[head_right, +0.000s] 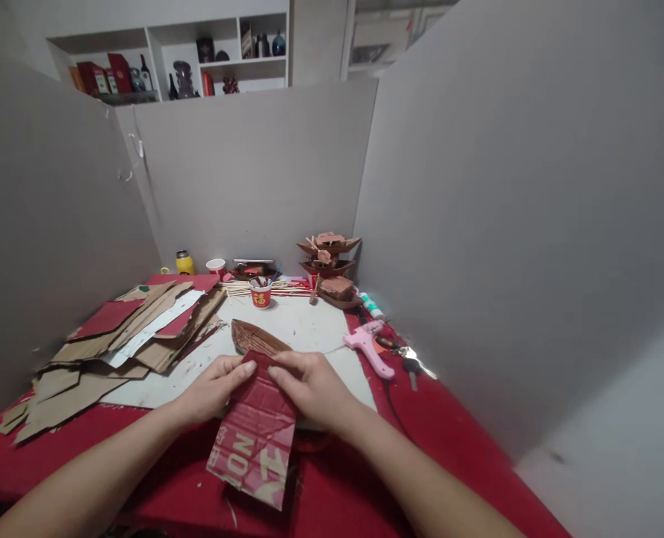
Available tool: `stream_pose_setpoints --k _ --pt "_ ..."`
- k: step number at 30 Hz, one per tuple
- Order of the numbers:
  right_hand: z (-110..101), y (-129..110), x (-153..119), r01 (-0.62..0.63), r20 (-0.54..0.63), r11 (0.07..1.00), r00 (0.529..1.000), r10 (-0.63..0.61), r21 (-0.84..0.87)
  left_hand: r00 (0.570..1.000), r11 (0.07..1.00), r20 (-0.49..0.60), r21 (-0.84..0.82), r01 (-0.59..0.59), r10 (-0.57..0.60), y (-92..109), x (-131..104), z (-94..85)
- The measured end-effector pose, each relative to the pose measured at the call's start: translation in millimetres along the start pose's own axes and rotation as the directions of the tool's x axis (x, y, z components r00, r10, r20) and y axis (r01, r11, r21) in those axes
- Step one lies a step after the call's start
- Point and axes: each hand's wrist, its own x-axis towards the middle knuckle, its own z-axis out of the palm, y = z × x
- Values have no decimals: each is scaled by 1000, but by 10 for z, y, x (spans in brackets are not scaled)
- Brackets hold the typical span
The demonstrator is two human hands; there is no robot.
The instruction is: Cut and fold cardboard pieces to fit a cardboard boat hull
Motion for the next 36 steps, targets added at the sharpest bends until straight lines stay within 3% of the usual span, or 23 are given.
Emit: stream_pose_setpoints --k 5,12,17,22,26,29,31,33,36 --pt "-18 -6 -10 24 50 999 998 -26 41 998 993 58 115 -25 18 72 -92 66" --pt "4 15 -76 190 64 967 981 -182 -169 996 989 76 144 26 -38 28 -48 58" --pt "18 -36 -38 75 -64 996 995 -78 -58 996 984 58 171 55 -66 40 -26 -22" --pt "21 -33 -23 14 -7 999 1000 -14 36 999 965 46 263 -11 -1 119 -92 14" --pt "48 11 -93 173 23 973 985 -171 -155 998 952 0 299 -59 61 110 -97 69" --pt "64 2 -121 254 34 933 967 -254 -254 999 967 -5 254 -33 35 79 -62 51" --pt "59 -16 -93 161 -40 977 985 -168 -139 1000 980 12 198 13 -16 88 -36 -12" --pt "35 -13 -30 2 -209 997 978 15 81 999 991 4 129 34 -35 133 -15 -102" --pt "-15 64 80 -87 -461 947 857 230 309 996 999 -80 -40 -31 28 218 0 -197"
